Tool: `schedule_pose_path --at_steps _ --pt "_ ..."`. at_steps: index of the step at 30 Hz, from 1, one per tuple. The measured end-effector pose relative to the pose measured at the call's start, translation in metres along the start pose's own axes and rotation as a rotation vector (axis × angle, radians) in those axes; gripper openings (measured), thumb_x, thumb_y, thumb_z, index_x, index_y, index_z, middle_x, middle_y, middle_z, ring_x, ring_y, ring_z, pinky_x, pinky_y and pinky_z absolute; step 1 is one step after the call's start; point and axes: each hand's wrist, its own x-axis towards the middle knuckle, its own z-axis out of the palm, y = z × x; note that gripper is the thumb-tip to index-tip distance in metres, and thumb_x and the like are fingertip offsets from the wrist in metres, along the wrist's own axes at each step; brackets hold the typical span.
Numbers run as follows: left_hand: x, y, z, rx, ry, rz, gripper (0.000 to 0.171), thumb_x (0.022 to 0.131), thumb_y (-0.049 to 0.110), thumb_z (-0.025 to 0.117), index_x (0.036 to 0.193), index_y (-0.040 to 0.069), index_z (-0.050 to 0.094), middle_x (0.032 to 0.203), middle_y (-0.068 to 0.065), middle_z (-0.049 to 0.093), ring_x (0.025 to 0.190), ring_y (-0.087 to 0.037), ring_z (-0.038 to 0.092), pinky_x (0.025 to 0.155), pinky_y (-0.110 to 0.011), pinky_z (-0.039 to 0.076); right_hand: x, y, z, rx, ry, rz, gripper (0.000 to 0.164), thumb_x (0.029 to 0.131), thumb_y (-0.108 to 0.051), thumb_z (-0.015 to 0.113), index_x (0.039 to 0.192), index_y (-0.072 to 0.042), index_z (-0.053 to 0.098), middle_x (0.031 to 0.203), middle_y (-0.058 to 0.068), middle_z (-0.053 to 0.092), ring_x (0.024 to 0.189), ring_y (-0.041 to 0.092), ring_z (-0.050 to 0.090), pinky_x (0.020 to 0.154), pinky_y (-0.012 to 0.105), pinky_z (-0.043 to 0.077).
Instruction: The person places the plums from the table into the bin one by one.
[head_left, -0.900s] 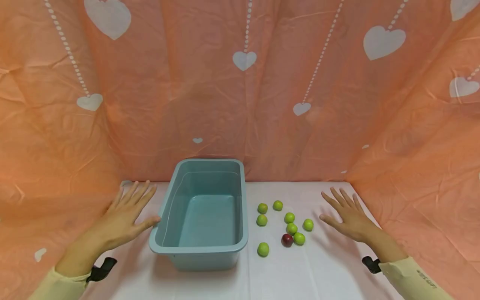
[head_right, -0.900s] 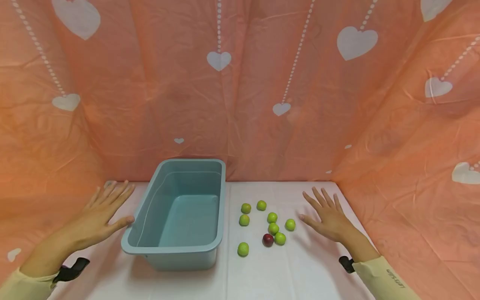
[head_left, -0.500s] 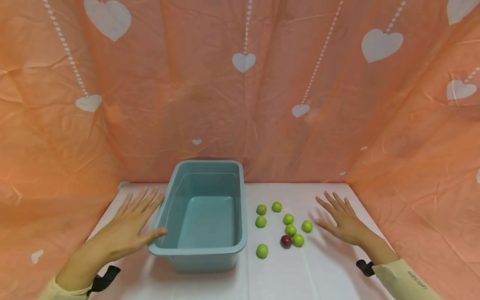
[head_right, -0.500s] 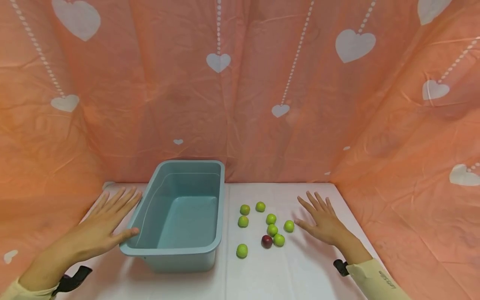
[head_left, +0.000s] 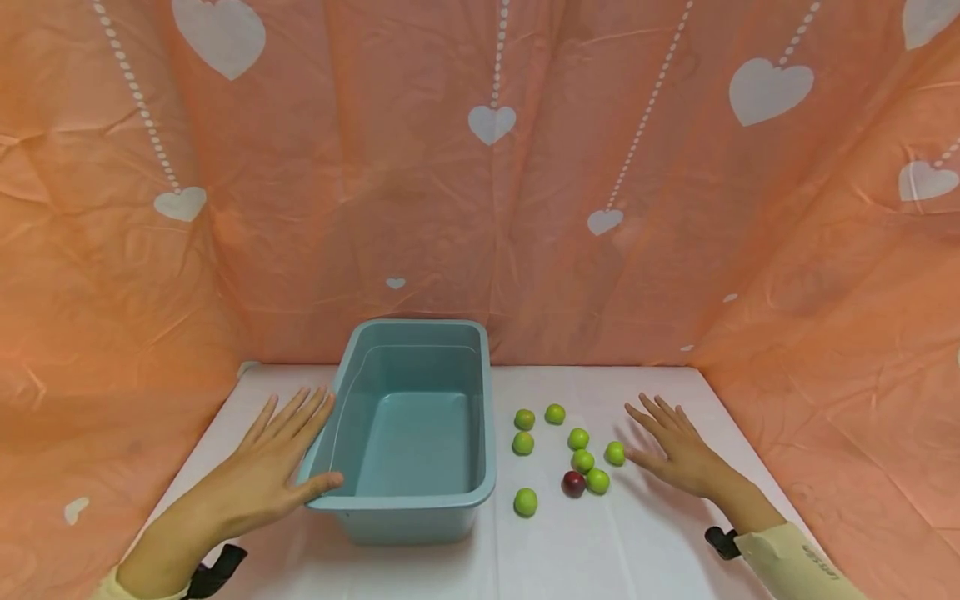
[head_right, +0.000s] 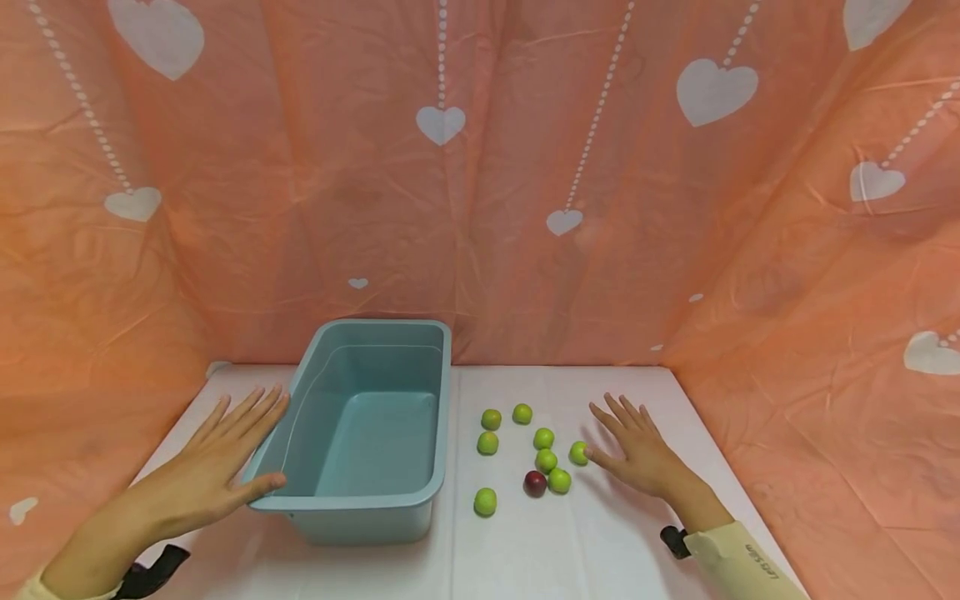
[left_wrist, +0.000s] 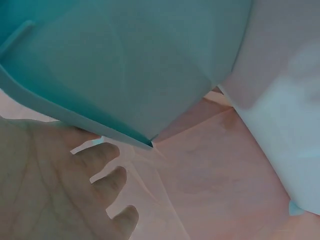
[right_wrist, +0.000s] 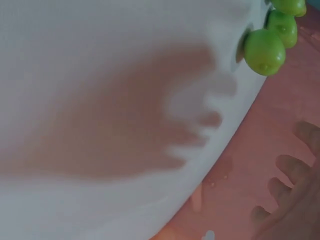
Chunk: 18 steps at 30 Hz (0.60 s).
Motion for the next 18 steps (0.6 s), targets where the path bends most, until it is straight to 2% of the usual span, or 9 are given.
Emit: schedule_pose_path --at_steps 6,11,16,18 --pt "-0.001 0.002 0.002 0.016 0.010 0.023 0.101 0.099 0.060 0.068 0.169 -0.001 0.027 0.174 -0.021 0.029 0.165 -0.034 0.017 0.132 -0.037 -0.017 -0.002 0.001 0.007 -0.014 -0.011 -0.005 0.077 0.100 -0.042 0.075 0.160 -0.002 0.047 0.169 0.029 0.034 0.154 0.057 0.027 0.125 0.074 0.019" --pt "-0.002 0.004 0.003 0.023 0.019 0.035 0.103 0.098 0.060 0.069 0.169 -0.002 0.026 0.174 -0.021 0.030 0.165 -0.030 0.019 0.131 -0.035 -0.019 -0.004 0.005 0.014 -0.006 -0.013 -0.001 0.077 0.100 -0.042 0.076 0.159 -0.002 0.049 0.165 0.028 0.040 0.148 0.056 0.038 0.116 0.077 0.034" --pt "-0.003 0.006 0.002 0.000 0.024 0.051 0.107 0.097 0.062 0.071 0.169 -0.003 0.024 0.174 -0.023 0.028 0.167 -0.022 0.011 0.131 -0.029 -0.016 -0.002 0.005 0.019 0.027 -0.028 0.010 0.073 0.100 -0.038 0.077 0.156 0.000 0.051 0.159 0.029 0.048 0.145 0.054 0.044 0.115 0.074 0.040" --pt "-0.003 0.007 0.002 -0.003 0.033 0.061 0.108 0.096 0.061 0.072 0.169 -0.003 0.024 0.174 -0.023 0.028 0.167 -0.022 0.011 0.131 -0.025 -0.013 -0.002 0.005 0.020 0.032 -0.036 0.008 0.069 0.100 -0.037 0.077 0.154 0.001 0.054 0.155 0.028 0.053 0.142 0.053 0.047 0.115 0.072 0.041"
